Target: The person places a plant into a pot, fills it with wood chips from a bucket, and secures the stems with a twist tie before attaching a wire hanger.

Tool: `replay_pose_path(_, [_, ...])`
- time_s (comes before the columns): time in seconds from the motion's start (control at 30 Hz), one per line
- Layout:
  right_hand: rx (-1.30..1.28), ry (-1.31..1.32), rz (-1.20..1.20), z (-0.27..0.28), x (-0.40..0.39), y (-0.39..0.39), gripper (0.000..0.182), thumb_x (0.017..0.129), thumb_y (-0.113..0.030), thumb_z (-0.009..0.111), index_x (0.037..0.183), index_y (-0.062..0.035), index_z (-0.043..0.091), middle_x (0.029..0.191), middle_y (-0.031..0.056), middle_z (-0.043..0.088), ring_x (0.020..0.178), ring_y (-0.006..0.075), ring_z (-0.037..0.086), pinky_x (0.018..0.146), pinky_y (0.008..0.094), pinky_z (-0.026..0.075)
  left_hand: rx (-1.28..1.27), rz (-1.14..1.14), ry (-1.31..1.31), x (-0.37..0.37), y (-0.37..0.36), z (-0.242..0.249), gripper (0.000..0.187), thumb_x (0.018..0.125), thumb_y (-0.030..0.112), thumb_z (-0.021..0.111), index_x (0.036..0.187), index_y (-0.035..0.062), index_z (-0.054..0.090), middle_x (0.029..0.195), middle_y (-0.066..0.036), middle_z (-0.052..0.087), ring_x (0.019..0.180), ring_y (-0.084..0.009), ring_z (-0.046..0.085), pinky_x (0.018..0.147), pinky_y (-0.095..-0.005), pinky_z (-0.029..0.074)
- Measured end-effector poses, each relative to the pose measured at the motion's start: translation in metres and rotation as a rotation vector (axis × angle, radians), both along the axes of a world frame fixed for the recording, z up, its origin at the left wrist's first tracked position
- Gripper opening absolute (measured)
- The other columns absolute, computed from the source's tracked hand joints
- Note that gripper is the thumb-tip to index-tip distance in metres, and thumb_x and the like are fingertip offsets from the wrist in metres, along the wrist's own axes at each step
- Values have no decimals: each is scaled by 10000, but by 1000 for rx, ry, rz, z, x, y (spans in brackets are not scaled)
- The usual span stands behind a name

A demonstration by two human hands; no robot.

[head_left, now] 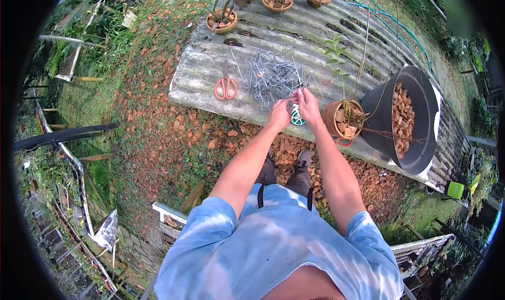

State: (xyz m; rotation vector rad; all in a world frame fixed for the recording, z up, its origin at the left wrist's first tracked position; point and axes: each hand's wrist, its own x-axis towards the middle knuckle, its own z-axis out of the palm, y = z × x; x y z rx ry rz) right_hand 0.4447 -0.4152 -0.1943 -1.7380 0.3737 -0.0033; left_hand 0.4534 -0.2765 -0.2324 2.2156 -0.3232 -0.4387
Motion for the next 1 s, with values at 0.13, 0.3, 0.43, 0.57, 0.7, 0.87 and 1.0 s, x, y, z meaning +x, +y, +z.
replay_pose_path(0.13, [33,1,-123,-6,-4,8,275,1094,-217,500,1156,22,621,1019,70,694,901,118,665,829,285,564,58,-29,109,21,-11,-15,280,1023,216,525,1114,15,697,1081,-261,692,1061,-447,641,931,-519,496])
replay_pose_path(0.3, [-349,81,-81,-61,-24,12,395,989,-152,598,1345,16,556,1172,240,687,1051,357,691,928,435,537,57,-16,122,28,-4,-25,286,1027,213,503,1130,22,689,1070,-270,696,1049,-452,647,922,-526,496])
replay_pose_path(0.43, [-324,282,-79,-79,-23,14,520,966,-155,598,1447,6,483,1217,293,650,1111,421,654,970,470,507,70,8,31,35,-13,-44,293,998,218,512,1091,15,701,1030,-272,706,1026,-441,669,928,-507,511])
replay_pose_path(0.57, [-321,280,-69,-80,-4,10,587,965,-184,618,1497,-16,436,1202,290,672,1104,422,664,974,459,511,150,-21,258,61,-19,-17,294,957,203,522,1026,-4,719,1025,-278,708,1005,-440,681,943,-494,523])
replay_pose_path(0.7, [-216,220,-188,-105,12,9,500,959,-163,643,1427,-29,527,1105,233,714,986,337,699,881,408,550,53,-44,177,58,-12,-33,306,943,183,524,1078,1,730,1025,-257,725,993,-415,699,932,-472,538])
replay_pose_path(0.87, [-247,165,-286,-127,25,1,348,968,-108,648,1295,5,614,976,141,739,811,184,703,715,346,581,-164,58,394,53,-7,-75,355,970,97,543,1273,-57,645,959,-115,738,792,-146,706,743,-307,587])
replay_pose_path(1.0, [-282,185,-337,-120,29,0,281,989,-80,605,1254,12,628,948,116,744,776,142,690,667,318,574,-140,45,466,48,-6,-32,384,979,68,510,1333,-32,624,949,-89,726,769,-117,680,699,-275,573])
